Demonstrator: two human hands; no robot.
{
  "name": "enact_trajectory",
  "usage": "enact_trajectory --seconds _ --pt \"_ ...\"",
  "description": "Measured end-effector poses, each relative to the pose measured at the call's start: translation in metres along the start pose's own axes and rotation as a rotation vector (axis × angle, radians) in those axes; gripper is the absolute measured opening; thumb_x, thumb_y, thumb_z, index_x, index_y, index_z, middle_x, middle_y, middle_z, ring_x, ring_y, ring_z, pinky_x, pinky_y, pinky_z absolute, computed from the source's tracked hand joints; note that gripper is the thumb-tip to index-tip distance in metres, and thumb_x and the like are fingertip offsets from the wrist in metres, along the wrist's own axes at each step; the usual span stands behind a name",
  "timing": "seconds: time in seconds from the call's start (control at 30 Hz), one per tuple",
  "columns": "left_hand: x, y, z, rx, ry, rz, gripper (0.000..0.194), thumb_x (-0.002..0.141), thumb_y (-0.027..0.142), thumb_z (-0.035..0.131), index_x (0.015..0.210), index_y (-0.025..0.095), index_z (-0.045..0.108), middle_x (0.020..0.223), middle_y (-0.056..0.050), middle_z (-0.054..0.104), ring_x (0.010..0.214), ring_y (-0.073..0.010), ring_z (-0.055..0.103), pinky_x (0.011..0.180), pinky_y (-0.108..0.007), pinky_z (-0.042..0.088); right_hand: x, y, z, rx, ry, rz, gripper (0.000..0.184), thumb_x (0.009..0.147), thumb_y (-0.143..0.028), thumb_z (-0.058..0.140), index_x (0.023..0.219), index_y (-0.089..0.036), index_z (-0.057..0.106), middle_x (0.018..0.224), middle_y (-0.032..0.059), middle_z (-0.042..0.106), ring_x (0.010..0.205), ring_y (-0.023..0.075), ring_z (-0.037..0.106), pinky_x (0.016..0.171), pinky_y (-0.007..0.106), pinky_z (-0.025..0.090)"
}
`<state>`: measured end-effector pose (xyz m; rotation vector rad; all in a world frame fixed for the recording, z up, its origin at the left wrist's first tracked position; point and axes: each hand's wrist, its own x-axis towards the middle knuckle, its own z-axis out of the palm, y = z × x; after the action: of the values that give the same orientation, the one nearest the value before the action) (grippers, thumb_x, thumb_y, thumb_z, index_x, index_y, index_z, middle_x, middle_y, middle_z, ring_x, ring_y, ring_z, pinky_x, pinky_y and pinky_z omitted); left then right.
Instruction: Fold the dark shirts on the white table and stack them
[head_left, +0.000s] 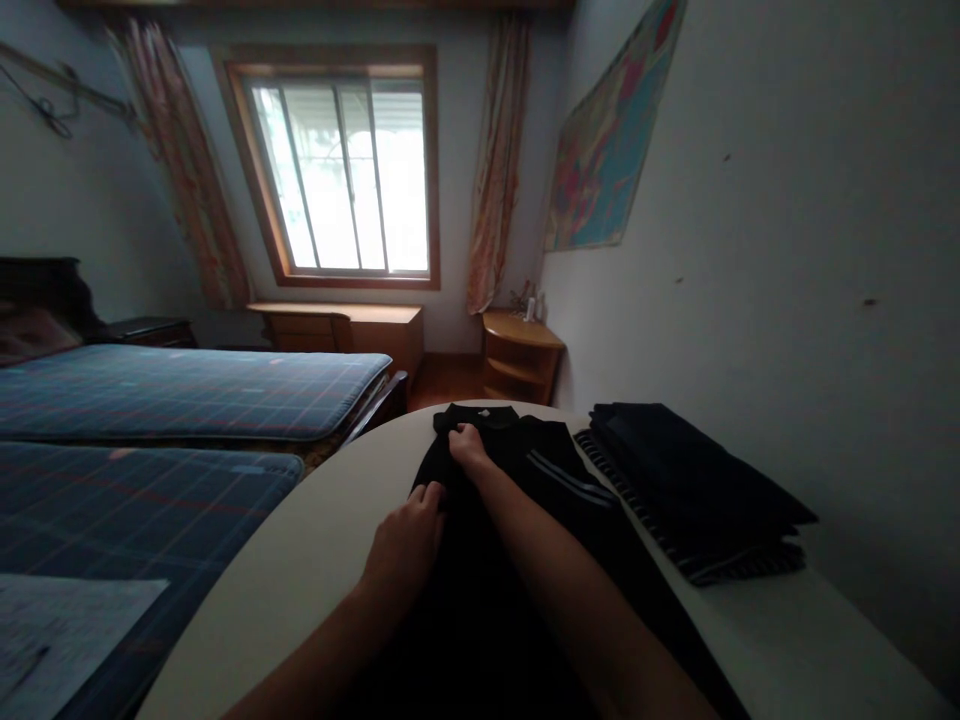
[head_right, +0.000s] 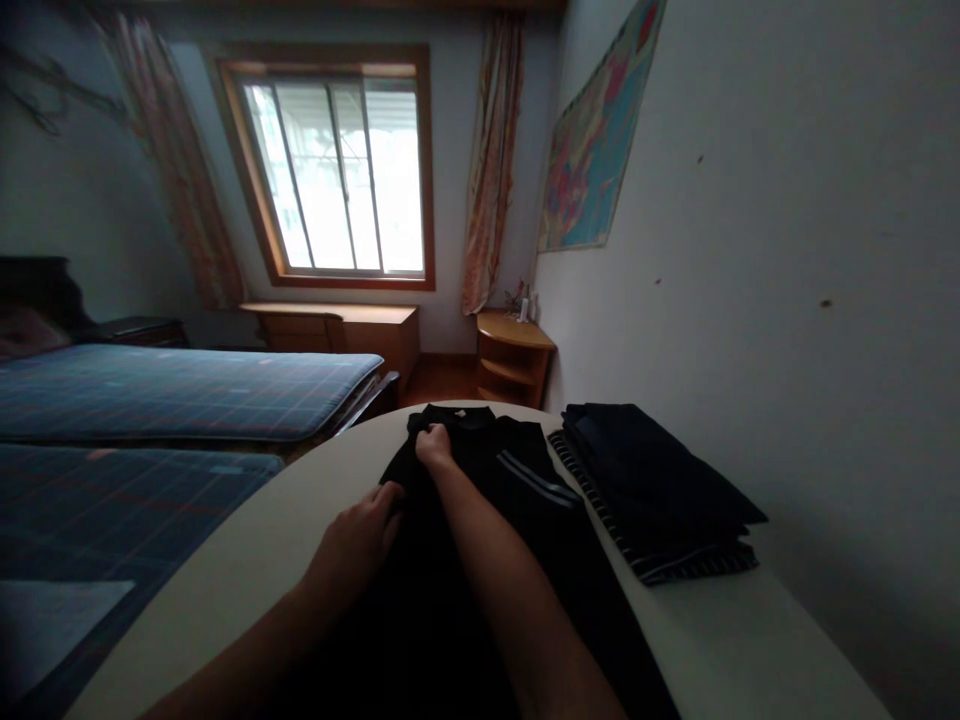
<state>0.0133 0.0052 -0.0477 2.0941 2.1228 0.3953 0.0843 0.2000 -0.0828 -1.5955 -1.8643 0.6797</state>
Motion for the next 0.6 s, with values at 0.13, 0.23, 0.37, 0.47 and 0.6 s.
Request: enact_trajectory --seconds 0.13,0.23,0.37,0.47,0.6 --pt "-0.004 0.002 -0.002 -0.12 0.022 0.038 0.026 0.088 0.013 0.054 0.111 0.025 0.053 0.11 -0.006 0.067 0.096 -0.0226 0.068 0.078 -0.031 0.047 0.011 0.009 -0.001 0.08 0.061 0.05 0.051 0.087 -0.015 0.037 0.136 -0.011 0.05 0.111 0.0143 0.07 0.103 0.0218 0.068 0.086 0.031 0.052" --pt "-0.009 0.006 0.001 -0.167 -0.018 0.075 0.026 0.086 0.011 0.056 0.109 0.024 0.055 0.109 -0.006 0.068 0.096 -0.0222 0.067 0.082 -0.031 0.048 0.017 0.012 -0.005 0.117 0.076 0.062 0.048 0.089 -0.021 0.039 0.135 -0.011 0.05 0.113 0.0147 0.07 0.099 0.0212 0.068 0.085 0.031 0.053" --pt "-0.01 0.006 0.007 -0.199 -0.048 0.113 0.023 0.085 0.01 0.056 0.104 0.024 0.057 0.107 -0.006 0.069 0.097 -0.0216 0.067 0.084 -0.031 0.048 0.023 0.012 -0.012 0.115 0.071 0.032 0.039 0.082 -0.022 0.053 0.12 -0.014 0.063 0.105 0.0102 0.072 0.093 0.0199 0.069 0.083 0.028 0.052" --pt "-0.007 0.001 0.012 -0.179 -0.073 0.142 0.019 0.089 0.015 0.054 0.105 0.024 0.058 0.106 -0.006 0.071 0.095 -0.0225 0.068 0.081 -0.032 0.048 0.026 0.011 -0.018 0.057 0.102 0.035 0.04 0.081 -0.017 0.05 0.119 -0.014 0.063 0.108 0.0111 0.071 0.098 0.021 0.067 0.087 0.03 0.051" --pt "-0.002 -0.005 0.018 -0.141 -0.056 0.173 0.023 0.096 0.018 0.042 0.11 0.024 0.06 0.103 -0.006 0.072 0.095 -0.0222 0.067 0.082 -0.033 0.049 0.027 0.004 -0.024 -0.059 0.113 0.025 0.034 0.085 -0.02 0.05 0.115 -0.014 0.066 0.113 0.0155 0.068 0.107 0.025 0.064 0.091 0.034 0.048"
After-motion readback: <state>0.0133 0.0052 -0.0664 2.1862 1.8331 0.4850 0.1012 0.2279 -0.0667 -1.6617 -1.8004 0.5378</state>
